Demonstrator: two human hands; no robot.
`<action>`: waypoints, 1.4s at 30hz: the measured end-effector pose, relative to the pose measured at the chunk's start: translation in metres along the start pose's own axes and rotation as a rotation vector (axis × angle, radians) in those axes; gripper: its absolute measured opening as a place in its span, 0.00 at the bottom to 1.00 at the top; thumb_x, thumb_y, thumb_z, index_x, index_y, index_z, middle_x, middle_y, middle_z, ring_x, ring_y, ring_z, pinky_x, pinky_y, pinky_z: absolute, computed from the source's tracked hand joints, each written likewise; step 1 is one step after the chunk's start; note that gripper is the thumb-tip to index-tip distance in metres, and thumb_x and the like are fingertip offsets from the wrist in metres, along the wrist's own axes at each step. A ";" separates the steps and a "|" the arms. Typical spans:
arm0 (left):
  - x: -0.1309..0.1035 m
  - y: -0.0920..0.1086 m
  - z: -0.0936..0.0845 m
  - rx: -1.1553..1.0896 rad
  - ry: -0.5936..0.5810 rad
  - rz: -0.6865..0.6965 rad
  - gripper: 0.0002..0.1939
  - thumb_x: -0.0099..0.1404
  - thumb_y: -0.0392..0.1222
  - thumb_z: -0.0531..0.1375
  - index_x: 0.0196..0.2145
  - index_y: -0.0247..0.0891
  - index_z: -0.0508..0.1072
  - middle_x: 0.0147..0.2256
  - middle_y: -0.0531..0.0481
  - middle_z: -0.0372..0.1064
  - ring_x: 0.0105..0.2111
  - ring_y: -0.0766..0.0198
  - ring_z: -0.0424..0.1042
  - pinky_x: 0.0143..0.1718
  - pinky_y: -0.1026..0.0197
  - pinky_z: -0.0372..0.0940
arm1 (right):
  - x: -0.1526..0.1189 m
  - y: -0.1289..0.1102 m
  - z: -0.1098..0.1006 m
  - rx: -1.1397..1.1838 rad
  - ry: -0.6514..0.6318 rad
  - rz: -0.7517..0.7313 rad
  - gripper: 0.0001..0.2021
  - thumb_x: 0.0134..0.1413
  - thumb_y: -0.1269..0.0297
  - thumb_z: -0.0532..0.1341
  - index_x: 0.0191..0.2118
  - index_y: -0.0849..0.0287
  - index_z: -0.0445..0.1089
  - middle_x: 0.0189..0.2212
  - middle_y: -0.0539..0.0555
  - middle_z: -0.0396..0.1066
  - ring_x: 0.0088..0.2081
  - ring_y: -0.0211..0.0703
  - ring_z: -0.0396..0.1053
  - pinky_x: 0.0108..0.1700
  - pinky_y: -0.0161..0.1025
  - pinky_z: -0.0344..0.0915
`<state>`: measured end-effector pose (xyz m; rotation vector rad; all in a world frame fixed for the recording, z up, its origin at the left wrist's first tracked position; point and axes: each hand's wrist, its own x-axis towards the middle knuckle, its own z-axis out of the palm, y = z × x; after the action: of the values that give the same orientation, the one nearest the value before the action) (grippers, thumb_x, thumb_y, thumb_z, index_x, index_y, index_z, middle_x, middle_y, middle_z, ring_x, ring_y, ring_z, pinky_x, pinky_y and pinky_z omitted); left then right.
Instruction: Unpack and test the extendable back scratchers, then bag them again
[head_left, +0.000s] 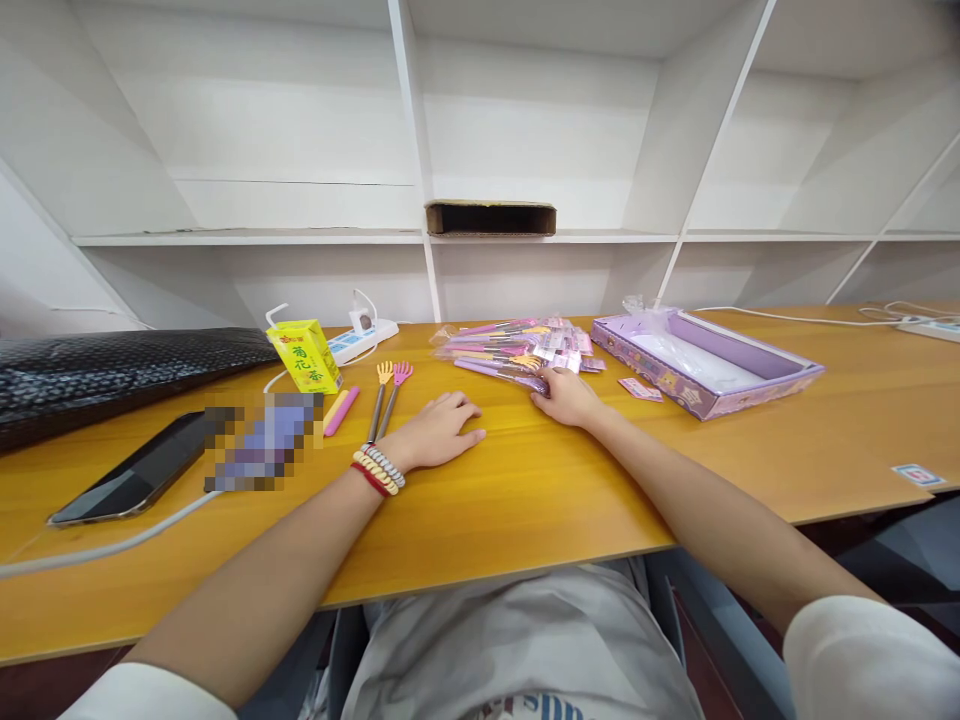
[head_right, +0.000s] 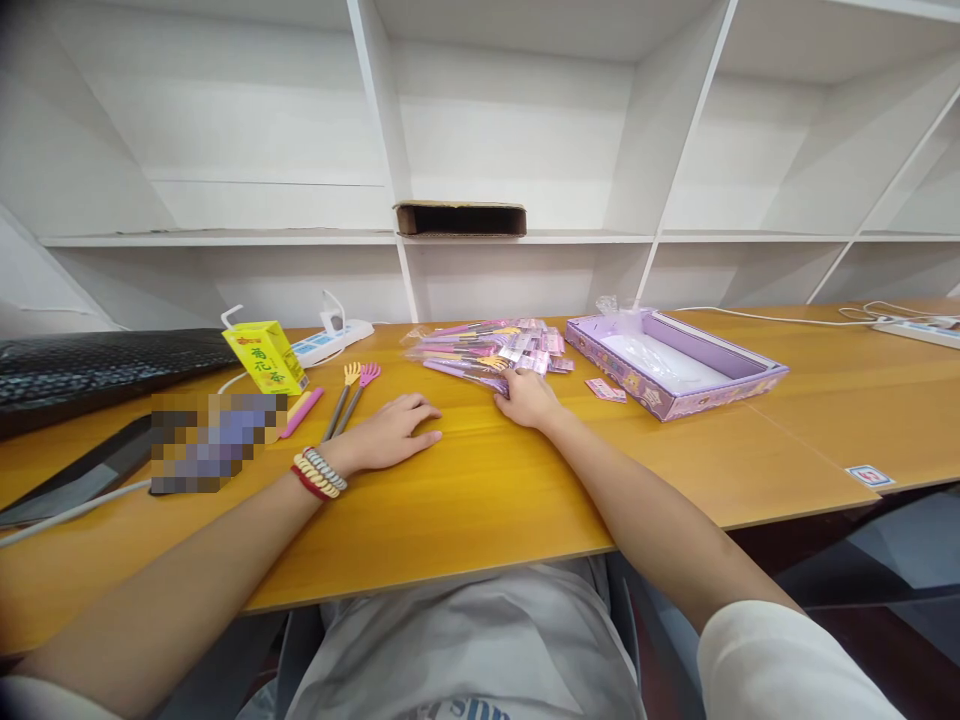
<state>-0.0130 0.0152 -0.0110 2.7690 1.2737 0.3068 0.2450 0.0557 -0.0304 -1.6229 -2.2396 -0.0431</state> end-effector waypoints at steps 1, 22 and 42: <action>0.000 0.000 0.000 0.000 -0.002 0.000 0.24 0.64 0.55 0.47 0.49 0.39 0.67 0.45 0.44 0.62 0.47 0.56 0.61 0.51 0.55 0.56 | 0.000 0.000 0.000 0.004 -0.010 0.009 0.21 0.53 0.57 0.54 0.52 0.61 0.62 0.43 0.62 0.67 0.46 0.50 0.64 0.45 0.40 0.58; 0.000 0.003 -0.003 0.001 -0.023 -0.011 0.24 0.63 0.56 0.47 0.49 0.39 0.67 0.45 0.44 0.62 0.48 0.55 0.61 0.51 0.55 0.55 | 0.002 0.002 -0.009 0.130 -0.187 0.006 0.27 0.42 0.58 0.60 0.50 0.62 0.63 0.41 0.58 0.70 0.40 0.47 0.67 0.37 0.36 0.60; 0.000 0.005 -0.005 -0.006 -0.013 -0.020 0.25 0.63 0.56 0.47 0.49 0.39 0.67 0.45 0.43 0.62 0.48 0.55 0.61 0.51 0.56 0.56 | -0.007 -0.010 -0.013 0.167 -0.135 -0.221 0.20 0.42 0.61 0.61 0.43 0.64 0.68 0.40 0.58 0.69 0.41 0.45 0.66 0.42 0.35 0.59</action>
<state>-0.0101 0.0119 -0.0056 2.7471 1.2948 0.2902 0.2415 0.0429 -0.0183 -1.3233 -2.4431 0.1968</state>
